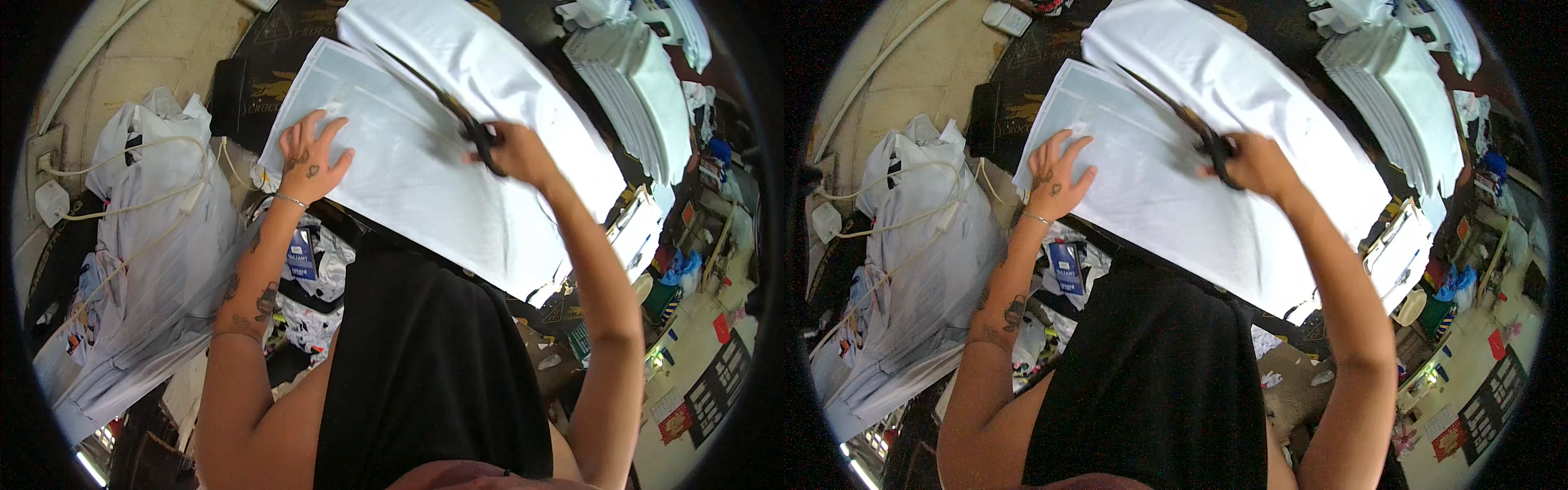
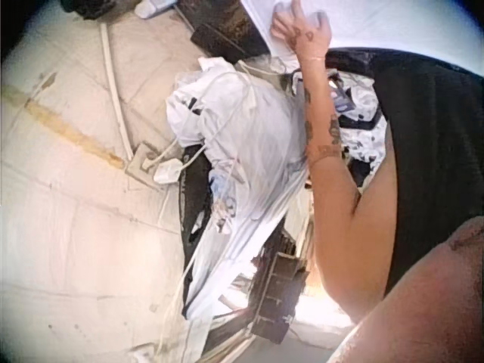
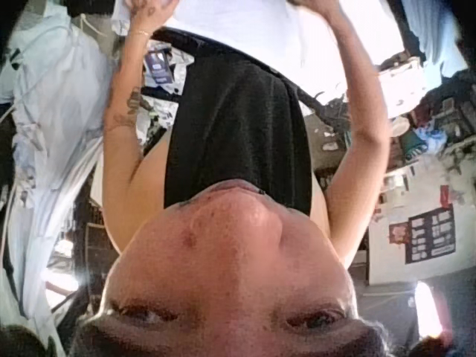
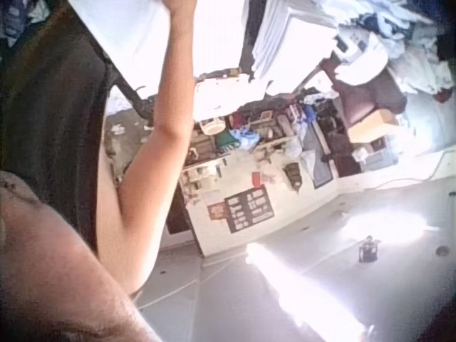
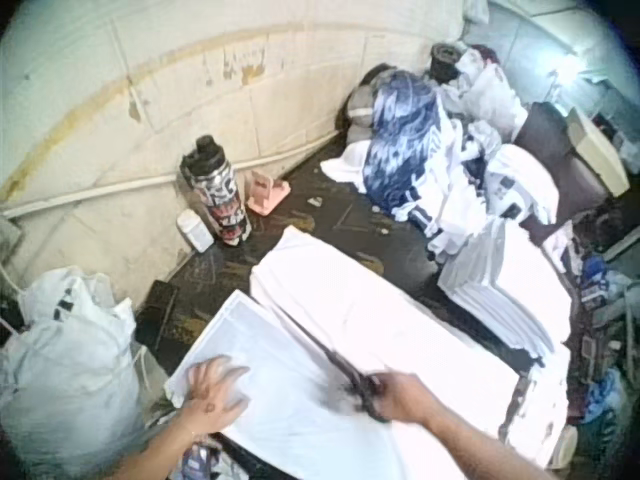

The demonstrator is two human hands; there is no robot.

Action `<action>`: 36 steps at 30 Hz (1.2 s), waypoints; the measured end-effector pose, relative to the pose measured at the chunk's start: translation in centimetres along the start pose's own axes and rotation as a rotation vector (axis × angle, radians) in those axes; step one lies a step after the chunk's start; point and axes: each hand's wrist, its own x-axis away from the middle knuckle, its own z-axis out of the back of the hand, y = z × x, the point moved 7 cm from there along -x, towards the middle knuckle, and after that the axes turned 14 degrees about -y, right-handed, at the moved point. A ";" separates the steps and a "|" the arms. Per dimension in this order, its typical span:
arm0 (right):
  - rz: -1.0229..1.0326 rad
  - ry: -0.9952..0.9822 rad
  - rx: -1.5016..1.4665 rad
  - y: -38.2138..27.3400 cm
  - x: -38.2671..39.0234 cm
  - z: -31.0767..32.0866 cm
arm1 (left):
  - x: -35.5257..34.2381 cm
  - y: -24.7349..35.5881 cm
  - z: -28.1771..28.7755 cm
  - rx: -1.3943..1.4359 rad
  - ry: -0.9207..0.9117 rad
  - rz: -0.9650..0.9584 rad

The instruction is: The person lays out white fabric on a table, uses shears to cut along printed lines, and stacks the cut pieces. The person repeats this process with several fabric pieces, including one with a blue printed design, in a cluttered workshop environment.

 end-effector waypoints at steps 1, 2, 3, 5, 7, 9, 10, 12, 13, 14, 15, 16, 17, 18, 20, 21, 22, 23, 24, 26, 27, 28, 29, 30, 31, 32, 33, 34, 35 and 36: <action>0.052 0.051 -0.048 1.4 4.1 -1.5 | -0.8 0.1 0.6 -0.063 0.038 0.081; 0.003 0.117 -0.078 3.4 7.8 -3.9 | -2.2 0.2 1.4 -0.049 0.099 0.145; -0.056 0.189 -0.231 5.8 11.8 -6.4 | -4.0 0.5 2.0 -0.033 0.162 0.204; -0.190 0.334 -0.233 10.5 18.6 -11.5 | -8.8 1.6 1.9 0.137 0.293 0.301; -0.307 0.561 -0.411 15.9 25.1 -15.7 | -13.9 4.7 0.0 0.153 0.304 0.319; -0.544 0.820 -0.362 21.3 31.0 -18.3 | -17.7 9.6 -2.6 -0.020 0.211 0.297; -0.623 0.925 -0.291 23.7 33.5 -19.0 | -19.5 12.6 -3.4 0.007 0.132 0.183; -0.819 1.005 -0.261 28.7 37.4 -20.5 | -20.5 19.4 -4.9 0.485 -0.078 -0.055; -0.939 1.001 -0.274 31.3 38.9 -21.2 | -20.1 23.2 -4.6 0.710 -0.194 -0.170; -0.994 1.025 -0.262 33.1 39.7 -21.9 | -18.6 26.8 -2.6 0.735 -0.087 -0.261; -0.976 1.001 -0.319 34.9 40.1 -22.4 | -16.5 30.2 -0.2 0.755 0.016 -0.350; -0.904 0.980 -0.337 35.8 40.2 -22.9 | -13.2 33.8 3.1 0.792 0.185 -0.571; -0.821 0.969 -0.338 35.9 40.1 -23.0 | -10.5 37.0 5.4 0.844 0.102 -0.707; -0.789 0.953 -0.331 35.7 40.1 -22.6 | -7.8 40.1 7.9 0.893 0.013 -0.841; -0.787 0.856 -0.341 33.7 39.6 -21.4 | -2.3 44.7 12.6 0.896 -0.160 -1.018; -0.753 0.935 -0.259 31.1 40.0 -19.5 | 0.6 46.4 15.3 0.883 -0.153 -1.155; -0.549 1.115 -0.158 27.5 40.5 -16.2 | 3.3 47.7 17.8 0.858 -0.103 -1.265; -0.246 1.306 -0.066 23.5 41.5 -13.0 | 5.7 48.8 20.0 0.820 -0.059 -1.366; -0.048 1.405 0.024 19.6 42.0 -10.6 | 7.8 49.8 22.0 0.749 0.009 -1.448; 0.255 1.353 0.016 13.8 42.6 -7.1 | 10.9 51.0 25.1 0.761 0.034 -1.513; 0.385 1.191 -0.042 11.5 42.2 -6.1 | 11.5 51.0 27.0 1.085 -0.130 -1.549; 0.489 0.925 -0.118 10.1 42.2 -5.8 | 11.5 50.7 28.1 1.137 -0.066 -1.398; 0.425 0.764 -0.228 9.7 42.1 -5.7 | 11.4 50.0 29.3 1.183 0.001 -1.245; 0.422 0.568 -0.352 9.8 42.6 -6.2 | 11.3 48.9 30.6 1.224 0.072 -1.090; 0.478 0.372 -0.470 9.6 43.2 -7.2 | 11.2 47.5 31.5 1.265 0.146 -0.931; 0.814 0.451 -0.790 8.9 44.5 -7.1 | 11.1 45.7 32.1 1.308 0.223 -0.763; 1.297 0.506 -1.092 8.9 46.5 -6.8 | 11.3 43.8 32.5 1.345 0.294 -0.589; 1.195 0.607 -1.467 10.8 45.6 -8.6 | 11.5 42.9 33.0 1.213 0.360 -0.558; 1.187 0.631 -1.619 11.1 44.5 -10.4 | 11.6 42.1 33.2 1.079 0.422 -0.532; 1.193 0.649 -1.696 10.9 43.6 -12.4 | 11.8 41.6 32.9 1.094 0.372 -0.561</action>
